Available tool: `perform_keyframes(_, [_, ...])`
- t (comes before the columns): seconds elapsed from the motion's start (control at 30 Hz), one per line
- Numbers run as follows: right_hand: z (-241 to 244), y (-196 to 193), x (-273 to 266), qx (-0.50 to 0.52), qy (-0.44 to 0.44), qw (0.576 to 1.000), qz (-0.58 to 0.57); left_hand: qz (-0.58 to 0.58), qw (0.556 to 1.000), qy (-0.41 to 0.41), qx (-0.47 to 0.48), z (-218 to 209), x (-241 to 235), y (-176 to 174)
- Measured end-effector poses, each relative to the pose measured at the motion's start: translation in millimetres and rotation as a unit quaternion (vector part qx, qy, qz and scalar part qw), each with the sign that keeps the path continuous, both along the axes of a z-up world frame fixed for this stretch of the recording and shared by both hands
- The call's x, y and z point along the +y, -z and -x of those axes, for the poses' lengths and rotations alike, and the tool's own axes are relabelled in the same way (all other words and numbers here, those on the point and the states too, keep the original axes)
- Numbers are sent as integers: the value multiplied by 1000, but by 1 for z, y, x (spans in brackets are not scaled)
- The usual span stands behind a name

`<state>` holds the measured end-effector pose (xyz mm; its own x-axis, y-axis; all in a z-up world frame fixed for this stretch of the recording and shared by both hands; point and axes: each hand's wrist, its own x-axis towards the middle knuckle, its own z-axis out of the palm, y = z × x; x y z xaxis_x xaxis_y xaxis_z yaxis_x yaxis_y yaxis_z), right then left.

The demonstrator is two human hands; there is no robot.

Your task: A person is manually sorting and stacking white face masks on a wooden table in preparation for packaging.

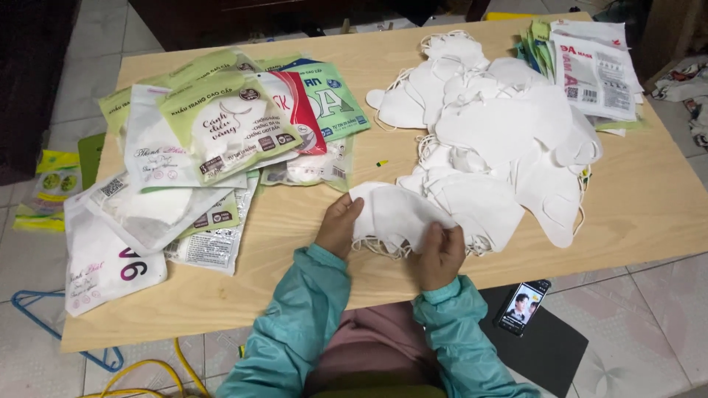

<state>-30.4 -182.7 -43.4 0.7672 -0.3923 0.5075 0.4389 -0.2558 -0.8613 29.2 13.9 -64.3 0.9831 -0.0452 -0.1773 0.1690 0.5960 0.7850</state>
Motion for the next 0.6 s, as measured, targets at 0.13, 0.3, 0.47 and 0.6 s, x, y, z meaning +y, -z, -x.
perform_keyframes(0.13, [-1, -9, 2, 22, -12, 998, -51, -9, 999, 9, -33, -2, -3, 4])
perform_keyframes(0.3, [-6, -15, 16, 139, -26, 983, -120, -166, 980, -2, -108, 21, -6, -71])
perform_keyframes(0.47, [-6, -7, 16, 144, -38, 985, -88, -244, 956, -28, -159, 27, -11, -69])
perform_keyframes(0.6, [19, -53, 16, 9, -7, 984, 175, -270, 952, -86, -114, 21, -11, -35])
